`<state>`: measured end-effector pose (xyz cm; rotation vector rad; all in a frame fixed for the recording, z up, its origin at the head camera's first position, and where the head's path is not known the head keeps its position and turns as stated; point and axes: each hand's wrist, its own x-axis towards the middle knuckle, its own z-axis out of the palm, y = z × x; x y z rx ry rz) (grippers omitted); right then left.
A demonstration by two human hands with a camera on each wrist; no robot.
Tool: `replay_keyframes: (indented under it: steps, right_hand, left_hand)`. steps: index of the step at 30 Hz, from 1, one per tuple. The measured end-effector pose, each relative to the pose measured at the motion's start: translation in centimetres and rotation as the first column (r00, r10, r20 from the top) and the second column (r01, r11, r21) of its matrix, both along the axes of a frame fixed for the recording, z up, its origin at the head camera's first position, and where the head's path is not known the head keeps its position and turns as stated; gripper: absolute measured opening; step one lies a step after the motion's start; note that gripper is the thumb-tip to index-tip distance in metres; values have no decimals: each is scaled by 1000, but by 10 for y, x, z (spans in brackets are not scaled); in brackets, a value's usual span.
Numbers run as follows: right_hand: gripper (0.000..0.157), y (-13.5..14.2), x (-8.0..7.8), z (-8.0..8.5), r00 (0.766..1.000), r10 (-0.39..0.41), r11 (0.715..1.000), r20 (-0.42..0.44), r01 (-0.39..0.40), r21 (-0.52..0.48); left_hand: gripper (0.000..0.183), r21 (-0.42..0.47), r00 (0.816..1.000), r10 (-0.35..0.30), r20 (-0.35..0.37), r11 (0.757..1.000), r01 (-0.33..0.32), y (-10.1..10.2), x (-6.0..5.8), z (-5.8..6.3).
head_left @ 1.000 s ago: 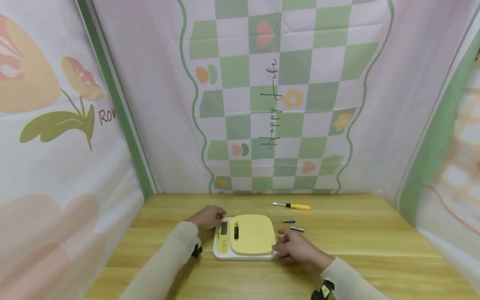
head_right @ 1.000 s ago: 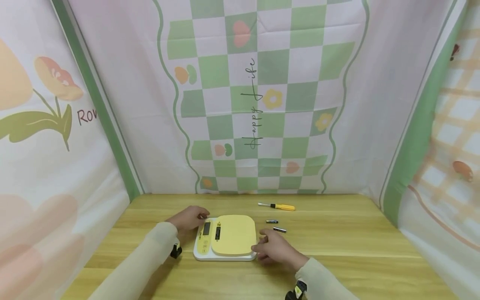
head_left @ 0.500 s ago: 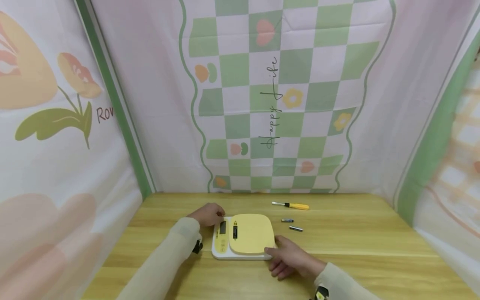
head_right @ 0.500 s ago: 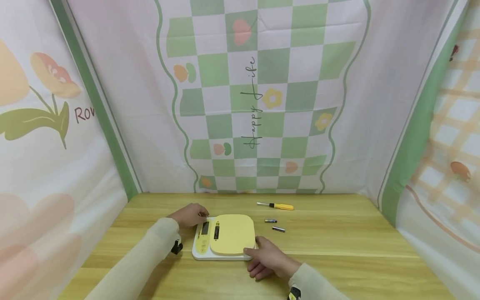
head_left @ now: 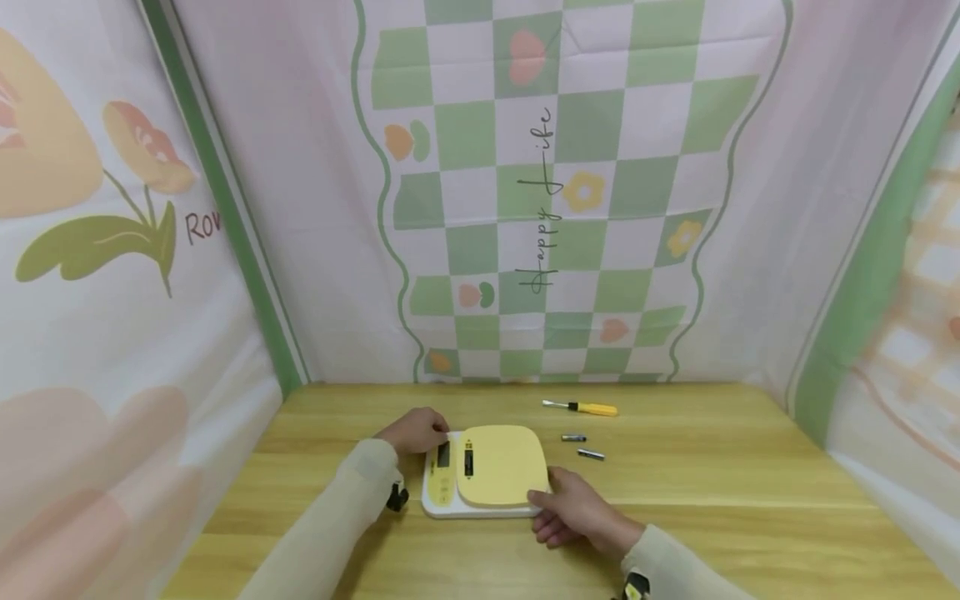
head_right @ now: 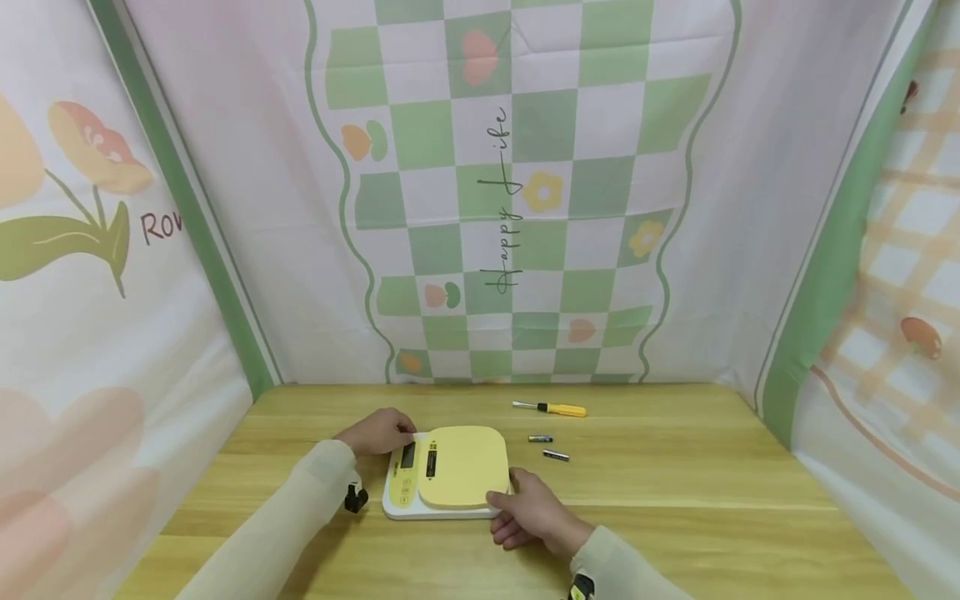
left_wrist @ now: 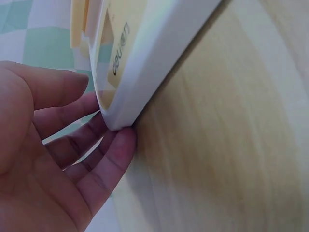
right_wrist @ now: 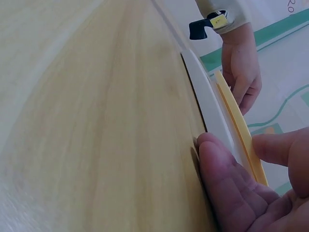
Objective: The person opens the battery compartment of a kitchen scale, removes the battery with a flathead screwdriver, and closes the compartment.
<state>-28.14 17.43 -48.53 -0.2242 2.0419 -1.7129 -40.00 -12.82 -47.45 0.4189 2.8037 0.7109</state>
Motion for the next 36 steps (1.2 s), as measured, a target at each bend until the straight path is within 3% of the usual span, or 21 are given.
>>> replay_keyframes:
  steps: [5, 10, 15, 30, 36]
  right_hand:
    - [78, 2, -2, -1, 1000, -4, 1000, -7, 4, -13]
    - [77, 3, -2, -1, 1000, -24, 1000, -12, 24, -6]
    - [73, 4, -3, 0, 999, -44, 999, -22, 44, 5]
    - [76, 8, -11, -2, 997, -65, 998, -31, 66, 20]
    - [73, 9, -14, -3, 996, -78, 997, -41, 78, 20]
  left_hand:
    - [19, 53, 1000, 23, 21, 998, -24, -6, 3, -3]
    - [19, 164, 997, 24, 71, 986, -36, -14, 17, 1]
    - [32, 266, 994, -4, 109, 964, -25, -24, 28, 3]
    - [54, 329, 984, -68, 167, 944, 10, -39, 42, 4]
    - [62, 308, 981, -99, 169, 950, 43, -46, 50, 2]
